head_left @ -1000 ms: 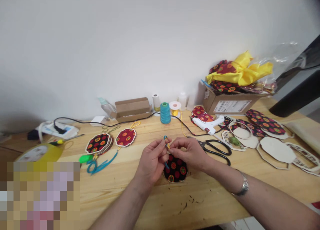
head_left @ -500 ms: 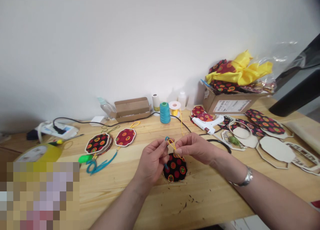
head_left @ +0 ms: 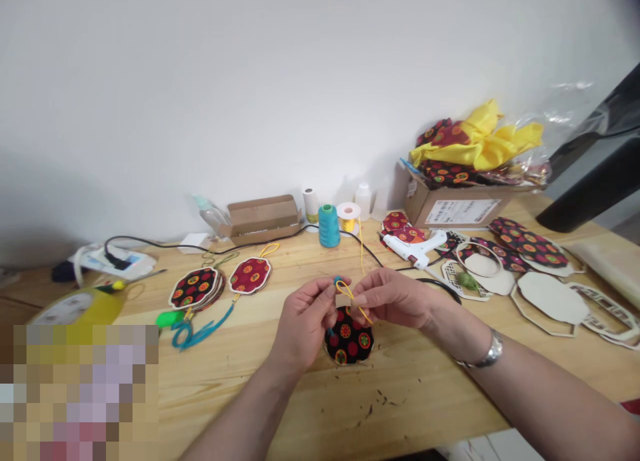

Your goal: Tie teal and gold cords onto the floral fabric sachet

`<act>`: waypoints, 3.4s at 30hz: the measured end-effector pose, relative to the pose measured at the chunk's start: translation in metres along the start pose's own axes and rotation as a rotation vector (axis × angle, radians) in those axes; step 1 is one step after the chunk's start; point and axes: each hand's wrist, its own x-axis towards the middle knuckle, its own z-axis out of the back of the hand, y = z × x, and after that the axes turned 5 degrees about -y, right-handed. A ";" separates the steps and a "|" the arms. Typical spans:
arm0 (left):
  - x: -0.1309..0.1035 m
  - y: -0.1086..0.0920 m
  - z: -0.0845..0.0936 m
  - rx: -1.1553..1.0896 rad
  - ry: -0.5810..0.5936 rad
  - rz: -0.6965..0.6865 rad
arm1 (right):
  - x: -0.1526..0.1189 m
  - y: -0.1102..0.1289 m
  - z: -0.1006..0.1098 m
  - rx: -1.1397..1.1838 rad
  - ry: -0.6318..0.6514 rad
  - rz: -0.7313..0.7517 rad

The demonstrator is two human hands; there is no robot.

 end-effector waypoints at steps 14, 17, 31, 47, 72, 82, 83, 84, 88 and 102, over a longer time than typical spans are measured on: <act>0.001 -0.001 0.004 0.160 -0.044 -0.117 | -0.003 0.004 0.000 0.023 0.034 -0.042; -0.001 -0.004 0.003 0.216 -0.059 -0.146 | -0.003 0.004 0.001 0.019 0.023 -0.036; -0.003 -0.010 0.006 0.449 0.117 -0.248 | -0.004 0.005 0.005 0.014 0.154 -0.015; -0.002 -0.007 0.007 0.569 0.084 -0.341 | -0.002 0.004 0.005 -0.105 -0.064 0.060; 0.003 -0.004 0.003 0.312 0.033 0.044 | 0.001 0.000 0.002 -0.329 -0.238 0.163; 0.001 -0.005 0.006 0.331 0.056 -0.023 | 0.001 0.000 0.003 -0.352 -0.238 0.145; 0.001 -0.006 0.005 0.348 0.050 -0.031 | 0.002 0.000 0.003 -0.354 -0.239 0.143; 0.000 -0.006 0.005 0.373 0.037 -0.040 | 0.002 0.000 0.003 -0.353 -0.239 0.143; -0.001 -0.010 0.001 0.493 -0.036 -0.061 | 0.002 0.001 0.002 -0.363 -0.241 0.141; 0.001 -0.011 0.001 0.671 -0.019 -0.208 | 0.001 0.006 0.002 -0.614 -0.321 0.159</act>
